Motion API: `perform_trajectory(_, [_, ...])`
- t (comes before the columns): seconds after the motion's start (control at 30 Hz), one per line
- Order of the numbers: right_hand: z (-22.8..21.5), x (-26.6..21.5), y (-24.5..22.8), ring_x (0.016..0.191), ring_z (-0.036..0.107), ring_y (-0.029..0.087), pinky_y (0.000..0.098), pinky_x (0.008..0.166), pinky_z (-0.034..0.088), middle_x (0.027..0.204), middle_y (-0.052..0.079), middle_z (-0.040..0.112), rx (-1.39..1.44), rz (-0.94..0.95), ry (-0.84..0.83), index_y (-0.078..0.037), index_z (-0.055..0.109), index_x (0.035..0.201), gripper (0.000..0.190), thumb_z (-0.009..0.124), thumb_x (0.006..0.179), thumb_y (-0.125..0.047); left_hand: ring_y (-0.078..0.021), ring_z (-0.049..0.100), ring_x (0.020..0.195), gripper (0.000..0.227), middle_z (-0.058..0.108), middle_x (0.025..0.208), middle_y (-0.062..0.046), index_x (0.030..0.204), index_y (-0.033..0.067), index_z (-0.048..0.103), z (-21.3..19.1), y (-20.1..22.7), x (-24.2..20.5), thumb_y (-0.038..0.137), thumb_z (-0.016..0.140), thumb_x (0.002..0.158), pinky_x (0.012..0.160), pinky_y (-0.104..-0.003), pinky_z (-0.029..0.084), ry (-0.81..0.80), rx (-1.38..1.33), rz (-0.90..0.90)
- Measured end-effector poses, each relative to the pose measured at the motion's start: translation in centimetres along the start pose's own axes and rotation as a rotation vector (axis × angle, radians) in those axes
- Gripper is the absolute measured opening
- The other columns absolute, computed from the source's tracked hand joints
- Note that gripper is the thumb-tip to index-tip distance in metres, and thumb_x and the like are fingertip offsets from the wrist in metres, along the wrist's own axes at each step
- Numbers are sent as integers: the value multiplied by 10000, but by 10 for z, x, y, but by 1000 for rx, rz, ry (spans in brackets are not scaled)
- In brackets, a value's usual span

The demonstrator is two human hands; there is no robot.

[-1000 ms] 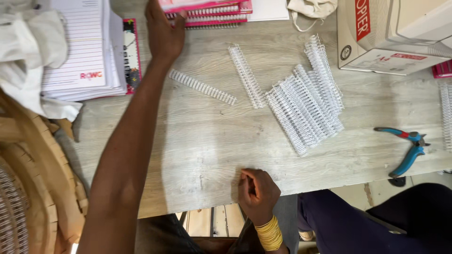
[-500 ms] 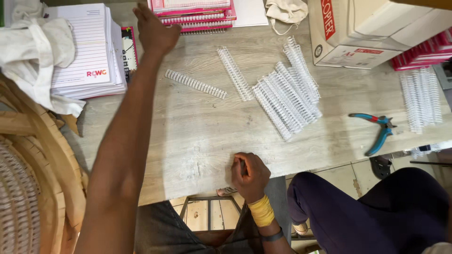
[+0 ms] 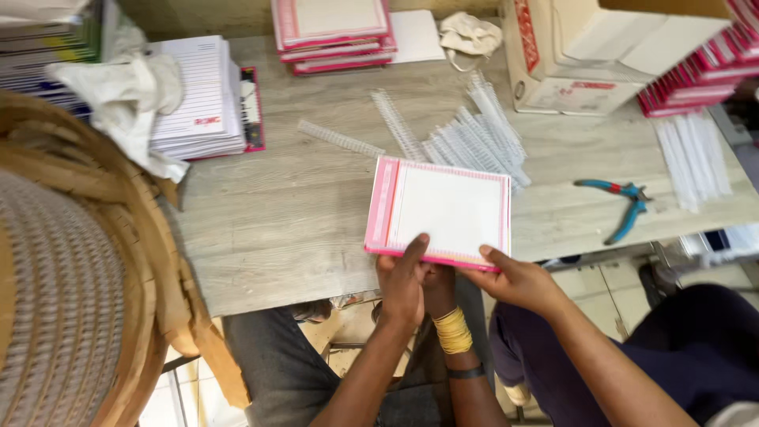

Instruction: The person assembles spiral-bound notebooks by inserting metal spiral coils into the punched holes of the paper stacks. They handle the notebooks and coils by hand, aligning the pages and securing the binding. The person also stacks the completed notebooks on the table.

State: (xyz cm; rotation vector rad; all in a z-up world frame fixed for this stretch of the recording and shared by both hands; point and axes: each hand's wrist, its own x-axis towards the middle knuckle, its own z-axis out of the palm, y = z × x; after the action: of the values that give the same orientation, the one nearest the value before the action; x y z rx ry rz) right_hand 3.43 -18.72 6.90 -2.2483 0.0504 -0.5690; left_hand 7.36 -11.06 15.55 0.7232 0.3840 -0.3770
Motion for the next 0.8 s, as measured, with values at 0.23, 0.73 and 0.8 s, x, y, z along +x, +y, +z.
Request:
perform_trajectory(0.23, [-93, 10, 82, 1420, 625, 331, 484, 1105, 600, 1681, 188, 388, -2145, -1772, -1, -40, 501, 1542, 569, 649, 1008, -172, -262, 591, 953, 462, 594, 1041, -147, 1450, 21, 564, -135, 21, 25, 135, 670, 1016, 881, -447, 457, 193, 191, 104])
perform_trajectory(0.73, [-51, -8, 38, 724, 658, 236, 338, 624, 558, 841, 89, 682, -226, -227, 39, -94, 786, 1076, 129, 723, 964, -95, -404, 735, 1120, 577, 711, 1285, -201, 1475, 90, 569, -313, 221, 114, 166, 803, 953, 903, -606, 604, 127, 630, 138])
perform_trajectory(0.8, [2, -5, 42, 680, 642, 206, 317, 612, 547, 770, 67, 684, -19, -61, 60, -111, 807, 1039, 94, 739, 975, -120, -400, 731, 1116, 565, 702, 1269, -182, 1489, 102, 564, -302, 222, 113, 182, 790, 978, 882, -615, 604, 131, 688, 152])
